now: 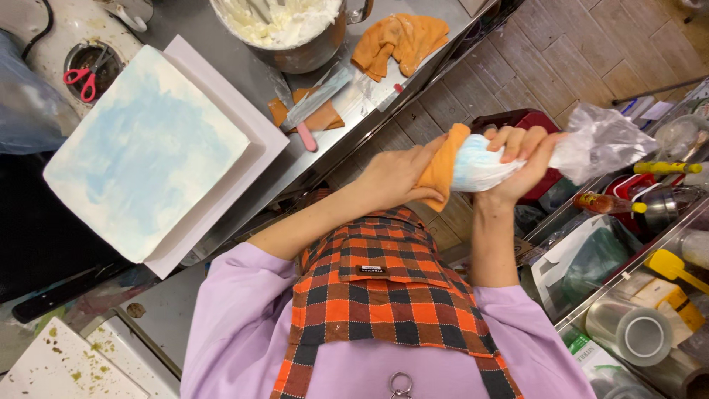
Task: The person fills a disposable piping bag with light blue frosting, twists the top to secure the contents, and then uses scissors to cut the tip of the bag. The person is wearing a purple shirt and a plaid apron in a kitchen setting.
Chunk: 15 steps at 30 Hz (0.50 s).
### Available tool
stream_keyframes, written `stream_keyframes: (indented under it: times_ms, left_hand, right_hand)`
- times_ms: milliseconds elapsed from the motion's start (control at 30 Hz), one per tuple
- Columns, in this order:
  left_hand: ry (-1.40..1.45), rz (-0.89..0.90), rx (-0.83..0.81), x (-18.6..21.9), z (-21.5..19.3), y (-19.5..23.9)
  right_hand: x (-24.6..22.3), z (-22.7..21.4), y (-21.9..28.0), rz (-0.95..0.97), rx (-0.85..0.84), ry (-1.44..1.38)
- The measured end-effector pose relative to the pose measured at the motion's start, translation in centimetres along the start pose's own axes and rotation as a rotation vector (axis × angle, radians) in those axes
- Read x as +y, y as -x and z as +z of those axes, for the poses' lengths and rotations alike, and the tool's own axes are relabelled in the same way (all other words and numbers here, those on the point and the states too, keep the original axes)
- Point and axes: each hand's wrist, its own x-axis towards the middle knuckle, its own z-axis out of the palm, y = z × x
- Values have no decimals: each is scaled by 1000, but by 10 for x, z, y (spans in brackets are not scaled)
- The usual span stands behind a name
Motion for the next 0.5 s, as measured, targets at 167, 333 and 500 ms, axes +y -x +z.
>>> stream_keyframes:
  times_ms: [167, 333, 500]
  left_hand:
    - [188, 38, -48, -4, 22, -7]
    - [305, -14, -258, -8, 35, -16]
    - [296, 50, -260, -33, 42, -33]
  right_hand:
    - [-27, -26, -5, -46, -80, -32]
    - [-76, -46, -15, -169, -196, -69]
    - [-145, -53, -13, -381, -181, 10]
